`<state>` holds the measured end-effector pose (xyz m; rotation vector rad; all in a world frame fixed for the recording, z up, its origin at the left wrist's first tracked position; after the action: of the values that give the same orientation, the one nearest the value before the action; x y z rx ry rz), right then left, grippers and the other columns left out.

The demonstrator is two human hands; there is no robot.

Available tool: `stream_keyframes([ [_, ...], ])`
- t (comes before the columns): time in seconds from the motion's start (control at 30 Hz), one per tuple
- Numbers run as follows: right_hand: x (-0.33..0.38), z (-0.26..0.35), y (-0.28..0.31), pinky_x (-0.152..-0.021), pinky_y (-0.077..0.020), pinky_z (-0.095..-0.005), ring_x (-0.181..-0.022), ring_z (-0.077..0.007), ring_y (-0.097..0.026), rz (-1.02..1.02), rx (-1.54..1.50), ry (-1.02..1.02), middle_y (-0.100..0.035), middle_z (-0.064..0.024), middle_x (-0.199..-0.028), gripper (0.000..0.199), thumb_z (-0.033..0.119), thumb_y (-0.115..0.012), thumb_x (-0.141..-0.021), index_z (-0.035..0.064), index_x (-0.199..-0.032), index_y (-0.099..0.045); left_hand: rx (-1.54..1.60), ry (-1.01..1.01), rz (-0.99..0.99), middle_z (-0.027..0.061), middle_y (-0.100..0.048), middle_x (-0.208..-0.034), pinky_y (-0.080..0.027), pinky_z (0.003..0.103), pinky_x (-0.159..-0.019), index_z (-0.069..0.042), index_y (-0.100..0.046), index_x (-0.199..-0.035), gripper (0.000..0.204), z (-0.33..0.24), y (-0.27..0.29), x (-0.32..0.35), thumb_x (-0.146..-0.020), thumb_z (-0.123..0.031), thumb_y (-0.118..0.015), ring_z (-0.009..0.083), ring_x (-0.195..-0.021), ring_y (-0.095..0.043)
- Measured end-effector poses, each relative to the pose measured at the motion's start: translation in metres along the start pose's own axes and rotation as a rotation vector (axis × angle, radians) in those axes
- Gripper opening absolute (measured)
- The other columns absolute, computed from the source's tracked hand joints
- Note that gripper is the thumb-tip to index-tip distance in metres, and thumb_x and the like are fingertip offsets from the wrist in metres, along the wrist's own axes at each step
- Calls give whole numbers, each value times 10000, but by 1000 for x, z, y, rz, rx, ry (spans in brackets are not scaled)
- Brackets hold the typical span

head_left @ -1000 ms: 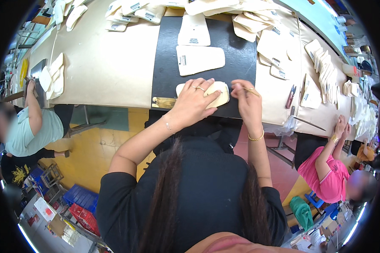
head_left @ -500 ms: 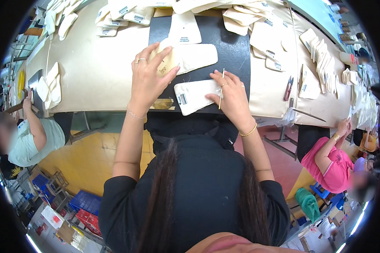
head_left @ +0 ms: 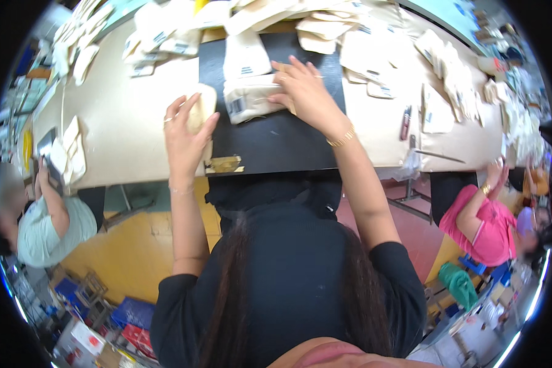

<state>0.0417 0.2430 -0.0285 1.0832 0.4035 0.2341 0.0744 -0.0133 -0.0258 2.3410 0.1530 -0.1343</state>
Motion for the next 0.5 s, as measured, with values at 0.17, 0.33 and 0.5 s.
stream_keyframes([
  [0.17,1,-6,-11,-960,-481,-489,-1094,-380,-608,119,-152,-39,-583,-165,-1084,375,246,-787,-837,44,-1101,-613,-45,-37,13,155,-553,-1355,-462,415,-1044,-83,-674,-1308,500,5,5,1,-850,-209,-831,316,-1238,-555],
  [0.33,59,-37,43,-830,-504,-431,-931,-356,-635,-160,-431,-118,-591,-172,-1053,428,222,-825,-840,12,-1115,-573,-42,-54,38,149,-540,-1370,-459,417,-1052,-86,-659,-1327,514,7,-1,-4,-855,-205,-825,306,-1252,-551],
  [0.5,145,-146,126,-927,-508,-399,-1065,-356,-650,-629,98,-779,-660,-220,-1171,575,334,-836,-858,-38,-1222,-591,10,-97,76,159,-529,-1378,-464,421,-1050,-79,-658,-1326,517,-10,-15,-13,-853,-203,-826,316,-1262,-545],
])
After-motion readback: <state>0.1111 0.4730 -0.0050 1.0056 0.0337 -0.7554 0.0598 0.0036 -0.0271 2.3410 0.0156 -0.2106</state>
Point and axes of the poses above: each hand's wrist, its own x-axis away from the middle knuckle, its own y-axis out of the back of the hand, z = x × y, the point moved 5 cm from there along -x, towards the middle knuckle
